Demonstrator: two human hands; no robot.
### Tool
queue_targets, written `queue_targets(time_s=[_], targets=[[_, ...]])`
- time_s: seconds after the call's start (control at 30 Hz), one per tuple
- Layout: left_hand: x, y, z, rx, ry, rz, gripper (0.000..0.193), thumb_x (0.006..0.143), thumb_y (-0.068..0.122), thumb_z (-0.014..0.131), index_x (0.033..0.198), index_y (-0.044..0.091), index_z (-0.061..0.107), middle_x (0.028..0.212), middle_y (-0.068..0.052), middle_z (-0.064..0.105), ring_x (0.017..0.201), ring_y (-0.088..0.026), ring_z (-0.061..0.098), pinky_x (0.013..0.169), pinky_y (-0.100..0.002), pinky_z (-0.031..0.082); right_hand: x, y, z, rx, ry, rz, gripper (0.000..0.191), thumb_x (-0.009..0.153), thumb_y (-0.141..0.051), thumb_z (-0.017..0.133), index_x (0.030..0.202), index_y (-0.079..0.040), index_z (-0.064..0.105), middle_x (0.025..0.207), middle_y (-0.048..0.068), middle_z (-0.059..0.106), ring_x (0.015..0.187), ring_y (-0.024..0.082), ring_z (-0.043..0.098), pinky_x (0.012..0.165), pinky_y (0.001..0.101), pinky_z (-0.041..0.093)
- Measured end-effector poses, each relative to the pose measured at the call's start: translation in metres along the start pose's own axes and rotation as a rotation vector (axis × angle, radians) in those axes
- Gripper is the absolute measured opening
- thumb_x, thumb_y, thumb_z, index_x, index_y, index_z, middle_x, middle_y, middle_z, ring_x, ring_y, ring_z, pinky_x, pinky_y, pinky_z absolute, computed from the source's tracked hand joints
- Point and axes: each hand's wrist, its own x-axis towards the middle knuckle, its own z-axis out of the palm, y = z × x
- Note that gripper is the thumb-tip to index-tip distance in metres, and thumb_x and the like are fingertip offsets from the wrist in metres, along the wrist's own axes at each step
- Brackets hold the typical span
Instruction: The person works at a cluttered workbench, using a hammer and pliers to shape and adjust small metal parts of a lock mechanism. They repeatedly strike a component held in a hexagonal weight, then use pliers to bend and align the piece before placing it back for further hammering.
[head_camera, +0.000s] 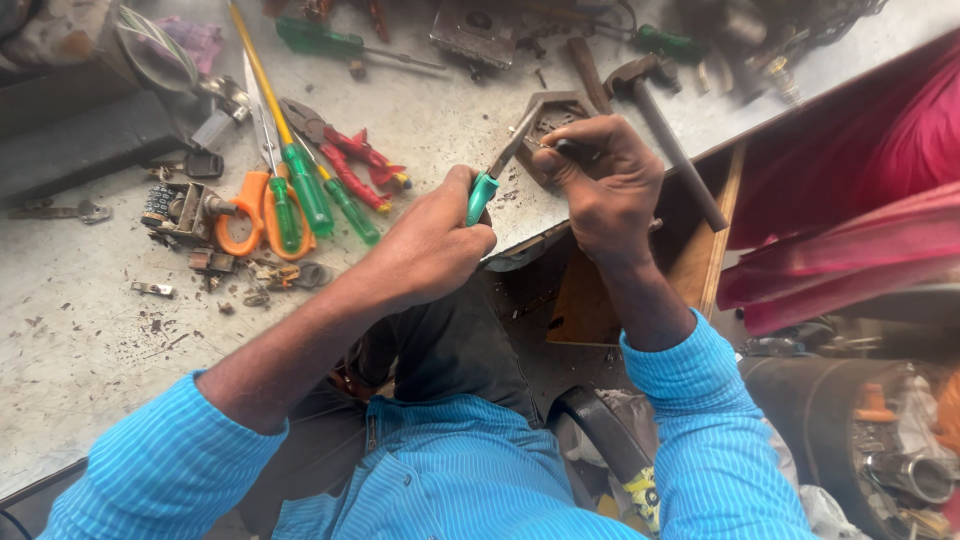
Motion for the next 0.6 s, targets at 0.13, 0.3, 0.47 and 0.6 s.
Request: queue_targets(time_s=[0.13,0.3,0.47,0.6], targets=[[0.001,-0.002,0.003,-0.015,-0.004,0.017,0.039,0.083,0.015,0.056,0.118,-0.002,0.049,0.095,-0.021,0.068,0.091,-0.031,0.069,0.081,-0.046,0.052,-0.003,0.000,0.006,0.020,-0.008,-0.009,0.019,0.097,0.003,0.081,0.109,-0.003,0.066,0.103,0.006,0.072,0.100,0.010,0.071,0.090,0.0250,0.061],[0.002,0.001,-0.001,0.039,0.025,-0.029,0.036,0.087,0.017,0.057,0.117,-0.002,0.050,0.093,-0.020,0.066,0.087,-0.030,0.067,0.078,-0.046,0.051,0.002,0.002,0.008,0.042,-0.014,0.001,0.020,0.097,0.002,0.081,0.111,-0.003,0.066,0.105,0.007,0.073,0.100,0.011,0.071,0.091,0.0257,0.061],[0.014,0.010,-0.009,0.000,0.037,-0.140,0.031,0.098,0.024,0.053,0.120,0.002,0.054,0.092,-0.012,0.064,0.071,-0.020,0.059,0.061,-0.038,0.053,0.011,0.007,-0.002,-0.127,-0.046,-0.085,0.025,0.098,-0.006,0.080,0.118,-0.001,0.065,0.109,0.008,0.072,0.100,0.013,0.071,0.091,0.0280,0.063],[0.029,0.014,-0.021,0.026,0.083,-0.163,0.036,0.100,0.025,0.053,0.124,-0.001,0.054,0.089,-0.011,0.064,0.063,-0.016,0.055,0.056,-0.035,0.050,0.012,0.006,-0.023,-0.213,0.040,-0.039,0.018,0.107,-0.012,0.074,0.121,-0.002,0.068,0.115,0.010,0.074,0.104,0.017,0.073,0.094,0.0303,0.063]])
